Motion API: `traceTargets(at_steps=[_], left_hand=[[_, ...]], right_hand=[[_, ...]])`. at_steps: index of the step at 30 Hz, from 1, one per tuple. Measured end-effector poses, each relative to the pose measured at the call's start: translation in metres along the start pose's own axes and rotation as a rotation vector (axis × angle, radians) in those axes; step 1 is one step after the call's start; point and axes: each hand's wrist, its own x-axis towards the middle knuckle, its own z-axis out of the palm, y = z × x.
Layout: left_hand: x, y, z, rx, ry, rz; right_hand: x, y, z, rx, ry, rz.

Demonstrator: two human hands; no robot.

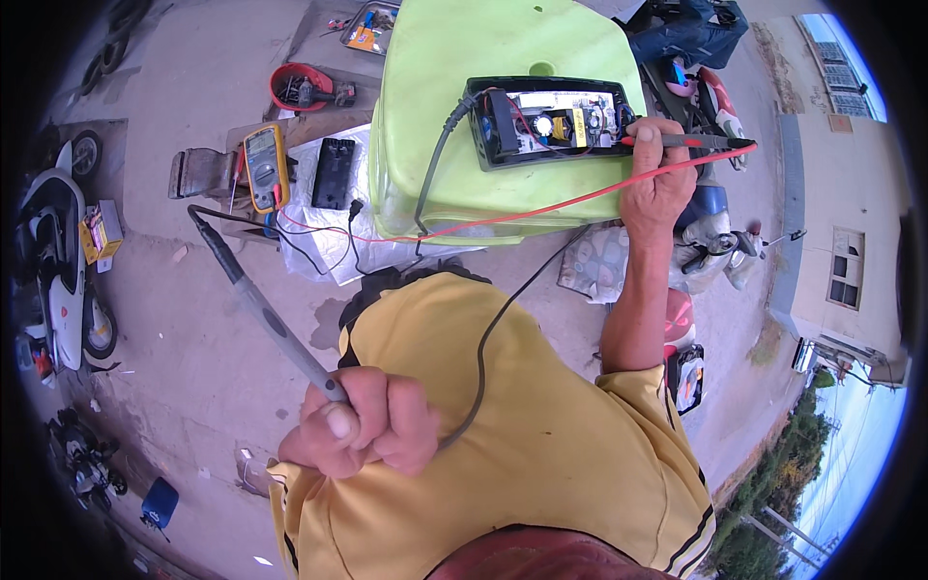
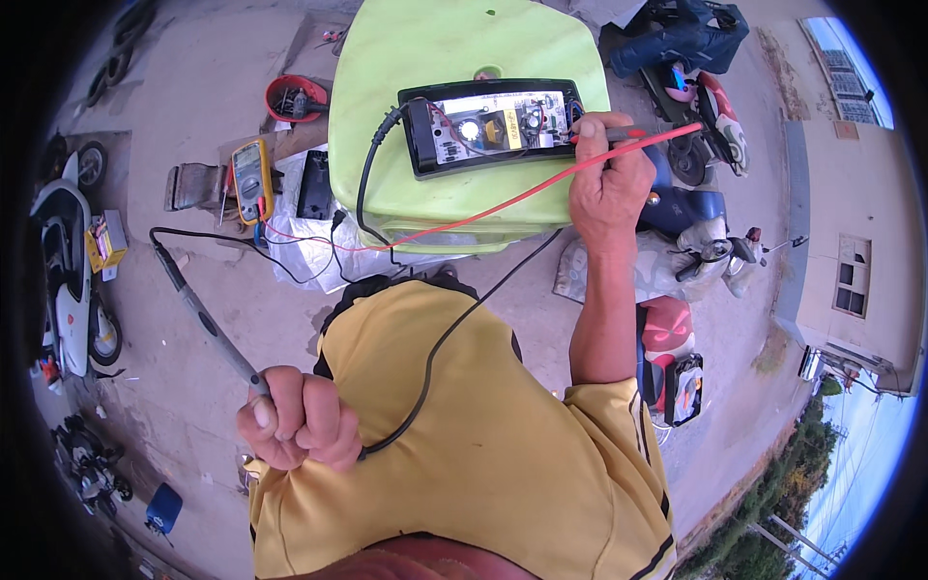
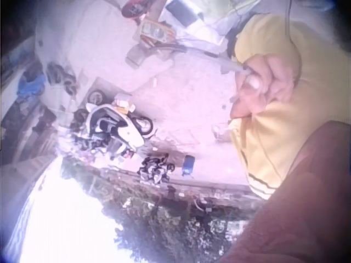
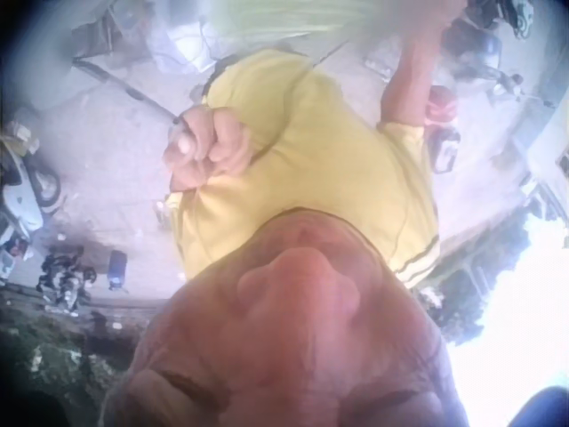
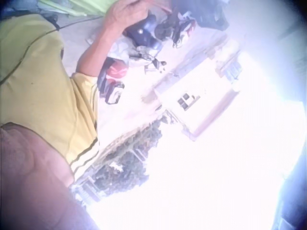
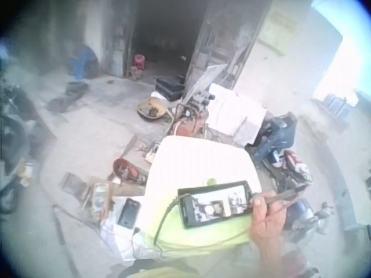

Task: The person repeatedly touches multimeter probes to terminals on a small black electronic device placed on a green stool. The person holds the probes and makes contact with different points on the device throughout the clip.

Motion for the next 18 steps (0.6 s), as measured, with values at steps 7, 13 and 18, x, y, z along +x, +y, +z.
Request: traceTargets(at_steps=[7, 13, 18], left_hand=[[0.008, 0.006, 0.0, -0.162, 0.189, -0.195], [0.004, -0.001, -0.002, -0.21, 0.174, -0.179], [-0.001, -0.007, 0.003, -0.009, 0.03, -0.003]], right_hand=[[-0.011, 0.007, -0.006, -0.05, -0.009, 0.142], [-0.01, 0.014, -0.003, -0.053, -0.024, 0.143], [-0.009, 0.015, -0.003, -0.032, -0.029, 0.138]])
